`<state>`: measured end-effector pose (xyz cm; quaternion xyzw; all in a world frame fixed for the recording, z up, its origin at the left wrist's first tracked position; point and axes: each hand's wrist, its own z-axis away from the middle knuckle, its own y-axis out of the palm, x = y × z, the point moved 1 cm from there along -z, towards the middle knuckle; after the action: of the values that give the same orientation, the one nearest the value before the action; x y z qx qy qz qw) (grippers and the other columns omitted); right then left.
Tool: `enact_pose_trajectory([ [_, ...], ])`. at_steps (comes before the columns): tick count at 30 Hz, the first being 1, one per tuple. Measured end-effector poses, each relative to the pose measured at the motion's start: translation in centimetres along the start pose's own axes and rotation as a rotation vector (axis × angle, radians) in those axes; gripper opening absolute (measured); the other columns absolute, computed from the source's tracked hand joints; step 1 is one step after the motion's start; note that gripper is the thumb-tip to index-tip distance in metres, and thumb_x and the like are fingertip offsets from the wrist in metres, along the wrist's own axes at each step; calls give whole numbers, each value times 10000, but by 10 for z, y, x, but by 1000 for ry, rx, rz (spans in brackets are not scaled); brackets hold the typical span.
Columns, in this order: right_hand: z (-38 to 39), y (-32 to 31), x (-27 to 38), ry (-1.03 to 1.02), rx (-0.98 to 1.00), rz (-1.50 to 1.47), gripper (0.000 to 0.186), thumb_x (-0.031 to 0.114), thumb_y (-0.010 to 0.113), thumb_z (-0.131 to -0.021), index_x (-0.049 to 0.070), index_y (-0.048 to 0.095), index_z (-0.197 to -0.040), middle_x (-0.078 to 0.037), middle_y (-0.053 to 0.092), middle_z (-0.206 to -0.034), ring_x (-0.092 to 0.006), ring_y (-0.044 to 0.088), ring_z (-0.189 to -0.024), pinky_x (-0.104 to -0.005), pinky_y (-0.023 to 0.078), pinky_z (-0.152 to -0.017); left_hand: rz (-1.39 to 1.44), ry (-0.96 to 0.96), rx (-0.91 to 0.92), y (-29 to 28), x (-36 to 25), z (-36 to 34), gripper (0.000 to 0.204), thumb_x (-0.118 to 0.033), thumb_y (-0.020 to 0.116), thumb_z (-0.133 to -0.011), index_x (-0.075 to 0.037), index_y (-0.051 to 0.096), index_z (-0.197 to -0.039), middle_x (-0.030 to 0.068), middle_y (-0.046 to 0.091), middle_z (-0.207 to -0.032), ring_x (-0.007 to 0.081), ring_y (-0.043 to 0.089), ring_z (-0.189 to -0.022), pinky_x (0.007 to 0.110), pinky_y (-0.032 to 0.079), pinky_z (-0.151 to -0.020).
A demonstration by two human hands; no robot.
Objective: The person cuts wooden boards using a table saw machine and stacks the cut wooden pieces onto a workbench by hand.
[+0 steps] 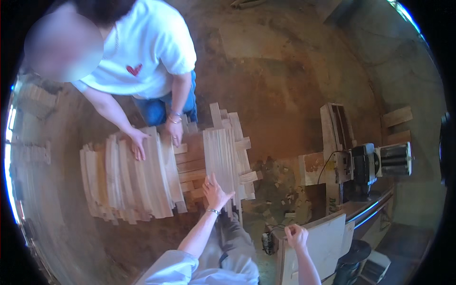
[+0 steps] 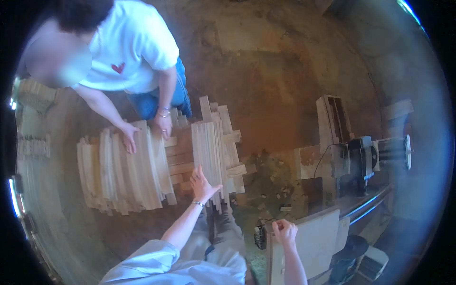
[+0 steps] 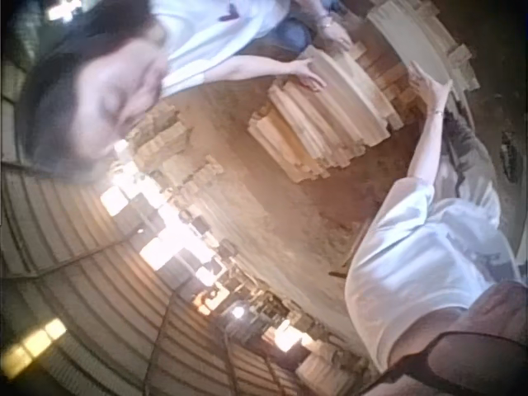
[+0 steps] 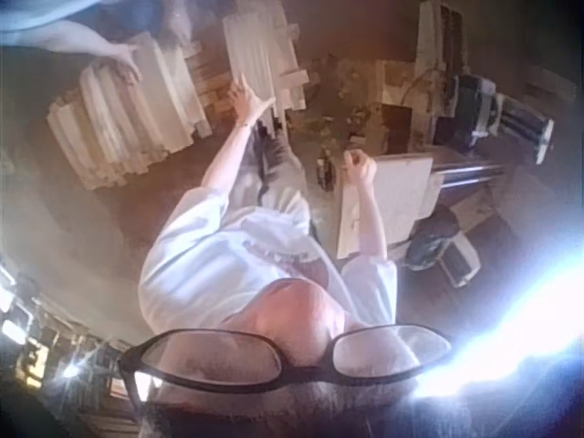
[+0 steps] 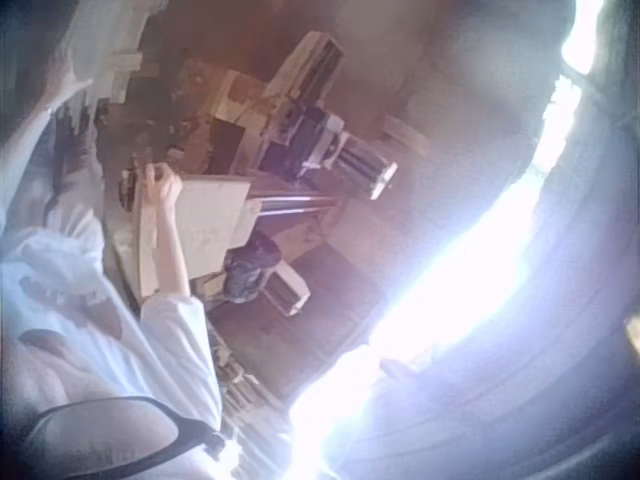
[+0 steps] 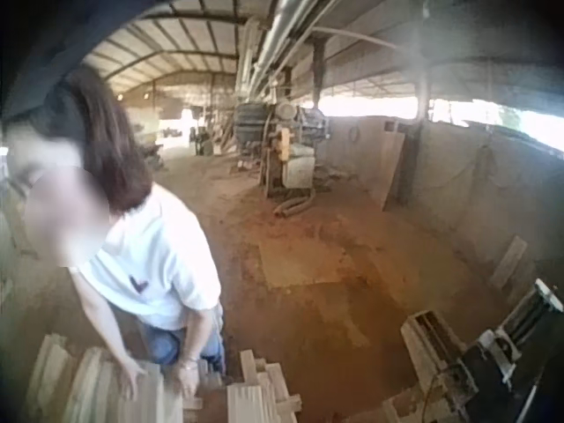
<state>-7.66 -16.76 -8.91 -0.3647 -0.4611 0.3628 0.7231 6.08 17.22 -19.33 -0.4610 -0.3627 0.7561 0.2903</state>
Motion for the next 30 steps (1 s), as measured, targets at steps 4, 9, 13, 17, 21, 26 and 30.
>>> enact_pose_trajectory([
  [4,12,4,-5,-19,-22,-54,172,225,700,-764,66,670,-705,-93,625,-599,-276,601,-552,-392,478,-579,-2,-20,15,4,-5,-2,1115,-413,891,-612,-108,284,-1496,260,210,-1512,493,225,-1378,644,222,-1110],
  [9,3,-1,-4,-33,17,-30,151,205,682,-754,72,651,-689,-74,606,-598,-276,572,-556,-378,441,-592,-88,101,-103,18,10,-3,1117,-516,831,-676,-117,227,-1528,281,165,-1541,518,158,-1416,691,175,-1103],
  [13,0,-1,-8,-73,18,-14,169,232,670,-773,84,649,-695,-63,612,-604,-269,588,-565,-371,438,-600,-59,5,-153,34,-5,-14,1227,-678,745,-692,-95,93,-1551,305,111,-1556,554,161,-1406,685,175,-1108],
  [17,-1,2,-8,-50,36,-21,190,233,662,-768,54,659,-704,-88,624,-615,-279,575,-585,-380,452,-617,34,-217,-194,29,-36,-52,1345,-567,880,-566,-90,86,-1541,281,116,-1564,538,196,-1393,677,210,-1093],
  [21,1,4,-8,-12,62,-30,204,258,667,-771,70,654,-691,-90,622,-624,-294,594,-589,-384,456,-600,62,-270,-247,29,-40,-57,1325,-487,916,-532,-105,130,-1528,256,133,-1565,515,220,-1385,672,230,-1082],
  [26,1,1,-15,-8,63,-25,202,255,667,-758,64,655,-693,-100,621,-628,-298,602,-598,-387,467,-596,48,-286,-175,26,-39,-55,1277,-489,911,-537,-123,173,-1512,236,152,-1559,495,245,-1375,651,257,-1072],
  [30,-2,-1,-12,-42,51,-20,208,260,662,-758,63,653,-691,-104,625,-636,-298,607,-610,-394,467,-604,25,-202,-237,35,-26,-52,1260,-549,885,-558,-117,192,-1517,242,152,-1561,484,268,-1368,639,286,-1049],
])
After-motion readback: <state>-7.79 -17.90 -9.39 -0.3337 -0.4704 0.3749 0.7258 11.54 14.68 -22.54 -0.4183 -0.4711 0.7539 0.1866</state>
